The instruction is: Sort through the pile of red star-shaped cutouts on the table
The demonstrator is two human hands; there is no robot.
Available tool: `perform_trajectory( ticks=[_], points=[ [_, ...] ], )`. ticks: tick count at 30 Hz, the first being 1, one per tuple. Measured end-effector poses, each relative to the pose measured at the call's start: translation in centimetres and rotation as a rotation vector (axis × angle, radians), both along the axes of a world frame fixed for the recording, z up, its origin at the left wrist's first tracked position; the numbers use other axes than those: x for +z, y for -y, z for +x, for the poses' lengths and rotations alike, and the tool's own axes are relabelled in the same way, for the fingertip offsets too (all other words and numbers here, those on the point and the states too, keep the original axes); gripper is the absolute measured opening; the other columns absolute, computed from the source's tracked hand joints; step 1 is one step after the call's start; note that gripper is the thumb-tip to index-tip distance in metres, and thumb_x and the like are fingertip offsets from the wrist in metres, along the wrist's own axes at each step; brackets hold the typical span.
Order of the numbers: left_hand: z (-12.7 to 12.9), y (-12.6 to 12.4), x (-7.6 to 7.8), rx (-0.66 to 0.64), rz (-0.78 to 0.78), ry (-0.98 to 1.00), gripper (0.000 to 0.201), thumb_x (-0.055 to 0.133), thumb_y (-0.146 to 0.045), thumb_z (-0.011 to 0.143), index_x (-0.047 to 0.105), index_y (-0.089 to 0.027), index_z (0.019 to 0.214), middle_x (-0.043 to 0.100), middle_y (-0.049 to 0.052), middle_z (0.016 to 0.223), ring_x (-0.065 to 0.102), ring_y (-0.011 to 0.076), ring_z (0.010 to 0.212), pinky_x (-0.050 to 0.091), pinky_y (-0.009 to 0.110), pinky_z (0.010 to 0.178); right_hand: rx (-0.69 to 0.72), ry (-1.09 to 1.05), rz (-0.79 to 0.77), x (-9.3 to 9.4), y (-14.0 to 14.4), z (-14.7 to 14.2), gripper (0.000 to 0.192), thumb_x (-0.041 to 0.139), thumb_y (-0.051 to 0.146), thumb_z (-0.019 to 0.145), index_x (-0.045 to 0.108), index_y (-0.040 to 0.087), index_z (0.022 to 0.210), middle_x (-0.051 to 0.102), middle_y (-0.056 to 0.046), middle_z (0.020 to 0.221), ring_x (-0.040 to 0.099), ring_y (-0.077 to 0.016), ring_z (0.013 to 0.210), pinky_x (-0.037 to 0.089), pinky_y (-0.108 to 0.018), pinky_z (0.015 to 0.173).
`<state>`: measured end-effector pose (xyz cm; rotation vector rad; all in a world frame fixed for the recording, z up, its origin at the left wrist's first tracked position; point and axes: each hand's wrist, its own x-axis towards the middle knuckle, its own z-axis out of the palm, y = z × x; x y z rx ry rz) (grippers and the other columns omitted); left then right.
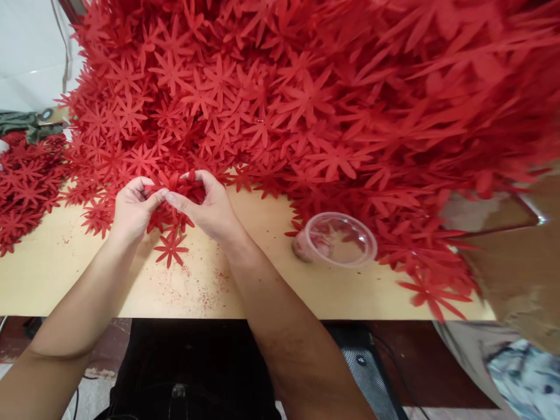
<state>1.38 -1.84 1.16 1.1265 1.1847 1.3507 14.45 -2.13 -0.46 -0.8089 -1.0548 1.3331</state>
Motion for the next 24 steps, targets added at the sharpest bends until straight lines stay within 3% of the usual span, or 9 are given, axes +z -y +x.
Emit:
perform_trajectory(
  ticks=[4, 7, 11, 15, 18, 22, 24],
  points=[
    [0.3, 0.1, -0.1, -0.015, -0.008, -0.016, 0.039, 0.084, -0.029, 0.054, 0.047, -0.018, 0.058, 0.051, -0.008, 0.049, 0.045, 0.0029, 0.043, 0.039, 0.016, 0.044, 0.029, 0.016, 0.015, -0.4, 0.1, -0.9, 0.056, 0.086, 0.046, 0.043, 0.053, 0.022, 0.083, 0.065, 0.003, 0.082, 0.062, -0.0115, 0.078, 0.054, -0.029, 0.078],
    [0.2, 0.0, -0.3, -0.064, -0.064, -0.018, 0.034, 0.080, -0.035, 0.061, 0.052, -0.017, 0.060, 0.052, -0.007, 0.048, 0.044, 0.0030, 0.041, 0.037, 0.017, 0.042, -0.005, 0.022, 0.030, -1.1, -0.2, -1.1, 0.046, 0.081, 0.047, 0.053, 0.055, 0.022, 0.081, 0.066, 0.001, 0.083, 0.063, -0.0125, 0.080, 0.054, -0.031, 0.080],
    [-0.3, -0.2, -0.1, -0.109, -0.083, 0.005, 0.027, 0.082, -0.030, 0.060, 0.059, -0.018, 0.070, 0.062, -0.005, 0.057, 0.054, 0.0057, 0.048, 0.046, 0.018, 0.050, -0.086, -0.011, -0.008, -1.6, -0.9, -0.1, 0.033, 0.077, 0.043, 0.062, 0.058, 0.023, 0.079, 0.066, 0.002, 0.079, 0.060, -0.0106, 0.069, 0.054, -0.029, 0.070],
    [-1.5, -0.4, 0.9, -0.155, 0.002, -0.079, 0.027, 0.082, -0.027, 0.060, 0.057, -0.017, 0.063, 0.060, -0.005, 0.051, 0.054, 0.0062, 0.046, 0.046, 0.019, 0.050, -0.131, -0.070, -0.031, -0.9, -1.1, 1.9, 0.029, 0.078, 0.039, 0.063, 0.060, 0.024, 0.079, 0.066, 0.004, 0.075, 0.057, -0.0086, 0.061, 0.051, -0.025, 0.059],
    [-2.4, -0.8, 1.3, -0.089, 0.057, -0.092, 0.029, 0.080, -0.030, 0.063, 0.055, -0.017, 0.061, 0.060, -0.004, 0.050, 0.053, 0.0063, 0.044, 0.044, 0.019, 0.048, 0.066, 0.053, 0.010, 0.2, -0.5, 3.1, 0.023, 0.077, 0.034, 0.064, 0.064, 0.022, 0.081, 0.069, 0.002, 0.078, 0.059, -0.0087, 0.064, 0.052, -0.025, 0.061],
    [-3.0, -1.4, 1.0, -0.025, 0.063, -0.089, 0.029, 0.079, -0.030, 0.066, 0.052, -0.017, 0.063, 0.060, -0.004, 0.048, 0.051, 0.0064, 0.042, 0.041, 0.019, 0.048, 0.592, 0.348, 0.170, 1.3, 1.2, 2.7, 0.011, 0.072, 0.021, 0.069, 0.069, 0.020, 0.079, 0.072, 0.000, 0.087, 0.065, -0.0105, 0.075, 0.054, -0.025, 0.070],
    [-3.2, -1.7, 0.7, -0.008, 0.059, -0.093, 0.030, 0.078, -0.030, 0.067, 0.050, -0.018, 0.064, 0.058, -0.005, 0.046, 0.050, 0.0064, 0.040, 0.039, 0.020, 0.047, 0.837, 0.503, 0.266, 1.2, 2.0, 1.7, 0.010, 0.069, 0.016, 0.069, 0.071, 0.019, 0.078, 0.072, 0.000, 0.080, 0.065, -0.0098, 0.072, 0.052, -0.022, 0.068]
  ],
)
